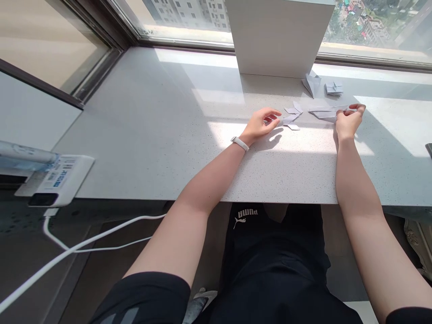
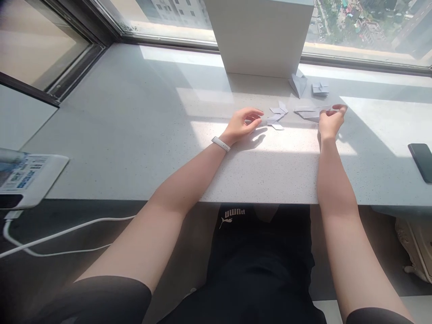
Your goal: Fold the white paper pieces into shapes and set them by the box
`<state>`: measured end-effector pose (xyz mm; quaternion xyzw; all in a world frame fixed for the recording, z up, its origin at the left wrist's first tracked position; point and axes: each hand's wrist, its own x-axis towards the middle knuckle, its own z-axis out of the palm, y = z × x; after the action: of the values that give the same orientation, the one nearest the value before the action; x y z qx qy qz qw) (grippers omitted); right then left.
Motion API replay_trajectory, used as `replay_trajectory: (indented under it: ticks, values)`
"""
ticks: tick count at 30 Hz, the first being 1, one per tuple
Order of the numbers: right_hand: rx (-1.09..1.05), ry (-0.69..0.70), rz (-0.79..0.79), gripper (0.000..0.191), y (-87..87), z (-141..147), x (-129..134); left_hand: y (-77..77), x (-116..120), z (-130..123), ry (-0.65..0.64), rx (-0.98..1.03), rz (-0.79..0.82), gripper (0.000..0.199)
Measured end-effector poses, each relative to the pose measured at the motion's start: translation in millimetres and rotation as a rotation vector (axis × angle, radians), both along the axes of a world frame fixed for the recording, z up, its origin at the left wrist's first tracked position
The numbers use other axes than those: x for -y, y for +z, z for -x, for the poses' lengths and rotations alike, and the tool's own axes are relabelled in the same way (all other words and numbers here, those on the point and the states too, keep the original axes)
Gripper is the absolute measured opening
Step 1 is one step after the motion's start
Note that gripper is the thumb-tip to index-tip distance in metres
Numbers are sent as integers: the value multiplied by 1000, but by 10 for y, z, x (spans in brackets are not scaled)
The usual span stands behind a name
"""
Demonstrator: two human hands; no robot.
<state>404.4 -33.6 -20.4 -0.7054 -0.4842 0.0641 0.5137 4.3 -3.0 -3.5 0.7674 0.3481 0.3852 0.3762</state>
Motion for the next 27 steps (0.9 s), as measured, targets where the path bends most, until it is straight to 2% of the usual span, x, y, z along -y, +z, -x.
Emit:
replay_trajectory:
  ticks: [2,3,8,15,18,20,24,27]
  values:
    - [-22,-132,7,34,21,34,-9,-4,-10,-5,5,-3,-11,21]
    - [-25,-155,16,35,33,57,-22,-6,-13,-6,6,-5,-16,21]
    - [47,-89,89,34,70,149,-88,-12,-13,0,-11,-21,-36,21]
    - [-25,-140,72,29,11,131,-146,5,11,-12,-7,-25,-30,19]
    - [-80,-54,35,40,73,162,-143,2,7,-30,11,-32,-64,22]
    - [-41,38,-21,47,159,269,-105,-11,-2,-43,33,-24,-85,32]
    - [59,229,-101,45,331,726,78,-51,-27,-59,70,42,-106,56]
    - [84,368,-14,44,384,1117,227,-56,-44,-49,67,57,-97,53]
